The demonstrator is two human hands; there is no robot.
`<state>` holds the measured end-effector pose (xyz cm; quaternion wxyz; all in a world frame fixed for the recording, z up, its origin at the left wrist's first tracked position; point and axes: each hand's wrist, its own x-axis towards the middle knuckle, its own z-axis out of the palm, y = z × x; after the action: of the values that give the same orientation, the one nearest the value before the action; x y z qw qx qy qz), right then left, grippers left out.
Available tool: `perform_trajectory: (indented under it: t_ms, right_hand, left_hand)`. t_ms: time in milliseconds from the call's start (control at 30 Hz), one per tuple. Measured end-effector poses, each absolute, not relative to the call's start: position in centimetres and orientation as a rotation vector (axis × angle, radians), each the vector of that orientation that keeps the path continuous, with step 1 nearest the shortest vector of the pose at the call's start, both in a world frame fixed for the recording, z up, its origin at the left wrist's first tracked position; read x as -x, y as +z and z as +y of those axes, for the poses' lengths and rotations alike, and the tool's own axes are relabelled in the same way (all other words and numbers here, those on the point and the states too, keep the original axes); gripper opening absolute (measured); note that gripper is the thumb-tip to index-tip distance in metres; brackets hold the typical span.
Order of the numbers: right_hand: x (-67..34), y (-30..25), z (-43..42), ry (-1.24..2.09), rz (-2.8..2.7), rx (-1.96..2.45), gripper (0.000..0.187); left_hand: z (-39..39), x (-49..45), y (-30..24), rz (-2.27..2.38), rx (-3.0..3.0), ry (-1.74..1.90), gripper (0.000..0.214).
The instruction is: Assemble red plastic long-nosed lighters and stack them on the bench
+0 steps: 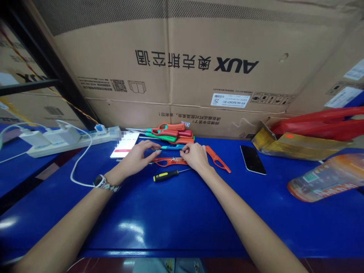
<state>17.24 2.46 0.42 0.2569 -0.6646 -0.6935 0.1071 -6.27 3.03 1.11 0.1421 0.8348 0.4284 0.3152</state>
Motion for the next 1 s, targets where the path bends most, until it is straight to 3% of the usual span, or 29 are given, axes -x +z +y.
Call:
perform_trajectory:
  t_ms: [300, 533, 667, 833, 1000]
  right_hand:
    - [-17.9, 0.1, 1.4, 0.259, -1.946, 1.295, 0.009]
    - [-16.0, 0.6, -0.2, 0.812, -1.748, 1.089, 0.019]
    - [-15.6, 0.7, -0.2, 0.923, -1.713, 1.058, 0.022]
    - [-15.6, 0.3, -0.6, 0.778, -1.754, 1.061, 0.027]
    - [-15.3, 0.4, -1.2, 0.455, -1.900, 1.128, 0.009]
  left_hand:
    - [2.8, 5.8, 0.9, 1.174, -2.268, 1.118, 0.030]
    - [1.7, 4.0, 0.8, 0.949, -1.758, 1.008, 0.034]
    - [1.4, 3.6, 0.8, 0.880, -1.560, 0.994, 0.034]
    - [1.2, 3.4, 0.9, 0.917, -1.327, 0.995, 0.040]
    - [1.1, 3.1, 0.9, 0.977, -1.280, 1.038, 0.040]
